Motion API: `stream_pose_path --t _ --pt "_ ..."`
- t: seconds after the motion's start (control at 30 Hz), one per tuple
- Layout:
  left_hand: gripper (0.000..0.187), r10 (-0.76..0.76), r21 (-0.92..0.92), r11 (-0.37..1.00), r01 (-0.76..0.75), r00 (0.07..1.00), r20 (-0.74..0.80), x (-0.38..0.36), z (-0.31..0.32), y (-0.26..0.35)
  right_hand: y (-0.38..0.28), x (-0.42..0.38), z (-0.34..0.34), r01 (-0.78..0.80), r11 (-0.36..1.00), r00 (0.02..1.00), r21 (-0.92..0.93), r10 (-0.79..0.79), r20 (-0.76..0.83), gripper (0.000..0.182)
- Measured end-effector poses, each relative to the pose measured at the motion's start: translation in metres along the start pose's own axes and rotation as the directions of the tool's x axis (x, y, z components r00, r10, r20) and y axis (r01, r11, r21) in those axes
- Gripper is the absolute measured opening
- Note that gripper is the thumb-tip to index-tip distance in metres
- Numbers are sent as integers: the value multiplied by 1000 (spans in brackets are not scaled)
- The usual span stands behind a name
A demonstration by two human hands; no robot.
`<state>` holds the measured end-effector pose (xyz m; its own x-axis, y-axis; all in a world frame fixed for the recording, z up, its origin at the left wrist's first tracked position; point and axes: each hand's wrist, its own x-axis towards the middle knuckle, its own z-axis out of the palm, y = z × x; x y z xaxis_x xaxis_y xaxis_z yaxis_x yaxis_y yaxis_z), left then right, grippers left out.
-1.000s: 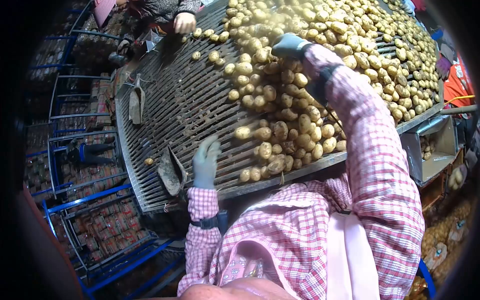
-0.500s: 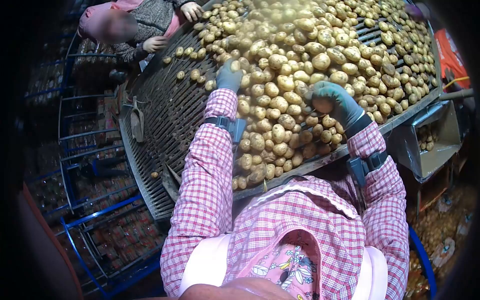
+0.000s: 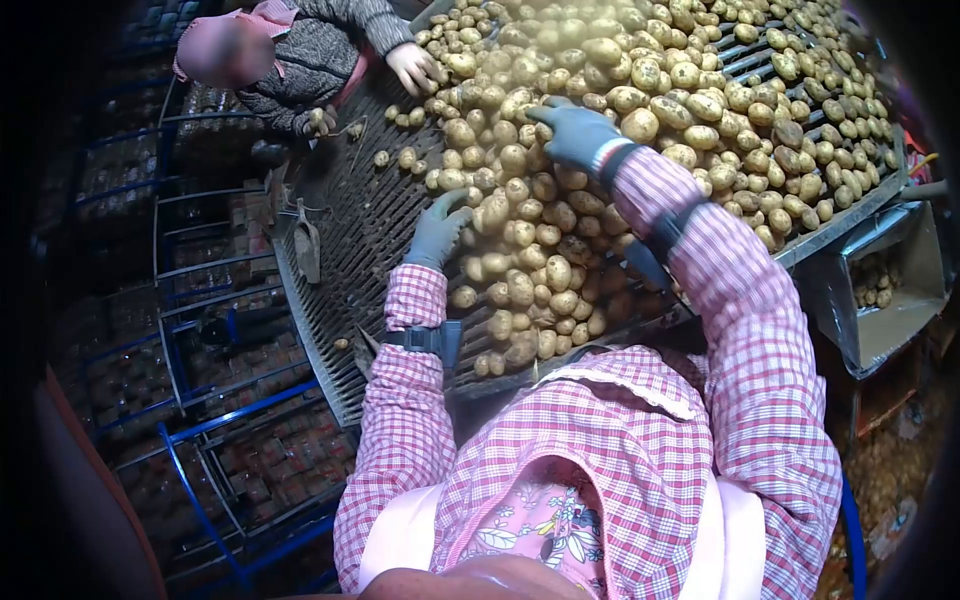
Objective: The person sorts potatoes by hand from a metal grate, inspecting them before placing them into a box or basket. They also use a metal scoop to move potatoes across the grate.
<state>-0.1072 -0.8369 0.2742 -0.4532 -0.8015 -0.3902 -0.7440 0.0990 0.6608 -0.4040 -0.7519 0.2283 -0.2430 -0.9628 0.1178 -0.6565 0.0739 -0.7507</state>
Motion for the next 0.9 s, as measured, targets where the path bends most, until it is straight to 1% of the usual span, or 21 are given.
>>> stream_pose_path --t 0.07,0.1,0.13,0.17,0.2,0.23,0.27,0.33,0.37,0.4,0.47,0.5,0.53,0.57,0.67,0.73,0.77,0.8,0.83,0.87,0.9 --pt "44 -5 -29 1000 3 999 -44 -6 1 -5 0 30 17 -57 952 948 -301 146 282 56" --pt "43 16 -62 998 -20 998 -56 -12 3 -3 7 39 21 -85 971 947 -223 149 285 57" --pt "42 40 -103 994 -47 997 -71 -18 6 2 7 44 12 -135 989 935 -58 146 323 54" --pt "40 -10 -252 968 -10 997 -79 -24 7 8 15 42 10 -234 919 934 318 121 337 50" --pt "39 29 -231 971 -54 994 -109 -27 6 5 28 39 0 -296 709 940 640 96 329 48" --pt "38 74 -211 972 -101 988 -133 -30 4 2 54 34 21 -200 335 975 920 -27 222 46" --pt "38 122 -197 969 -150 982 -146 -30 4 0 23 6 -14 -384 117 922 916 96 375 47" --pt "36 105 -335 932 -140 987 -120 -24 9 -22 53 -34 -19 -415 -168 908 894 -144 395 54" --pt "35 92 -355 926 -127 989 -115 -21 15 -30 39 -53 -28 -352 -153 936 923 -32 351 61" --pt "35 82 -367 923 -117 991 -108 -18 19 -35 39 -67 -30 -368 -178 925 913 27 378 65" --pt "33 109 -383 912 -144 988 -113 -12 28 -41 11 -104 -44 -254 -313 922 915 206 327 67" --pt "31 135 -415 894 -168 985 -107 -3 34 -54 25 -115 -41 -318 -356 878 879 239 415 59" --pt "31 141 -427 889 -165 986 -88 -5 37 -45 29 -136 -40 -218 -344 925 913 226 306 55" --pt "31 145 -460 874 -157 987 -63 -1 40 -48 35 -160 -36 -116 -108 933 987 329 145 54" --pt "31 146 -494 855 -161 987 -68 -9 44 -29 47 -214 -73 -75 -94 859 993 499 112 46" --pt "33 121 -519 842 -146 989 -83 -8 38 -40 33 -252 -112 5 148 687 989 718 -111 44" --pt "33 109 -513 848 -132 991 -76 -10 38 -41 56 -275 -127 60 243 747 968 632 -205 39" --pt "33 85 -505 855 -116 993 -84 -14 35 -43 39 -292 -149 -13 482 667 876 657 -351 35" --pt "33 48 -496 863 -97 993 -111 -19 24 -49 51 -309 -173 -16 510 570 860 712 -411 35" --pt "33 58 -572 814 -101 994 -93 2 21 -92 44 -319 -200 -119 567 585 815 704 -404 28" --pt "32 80 -688 711 -144 989 -124 13 21 -127 35 -330 -228 -217 618 600 755 695 -396 25"
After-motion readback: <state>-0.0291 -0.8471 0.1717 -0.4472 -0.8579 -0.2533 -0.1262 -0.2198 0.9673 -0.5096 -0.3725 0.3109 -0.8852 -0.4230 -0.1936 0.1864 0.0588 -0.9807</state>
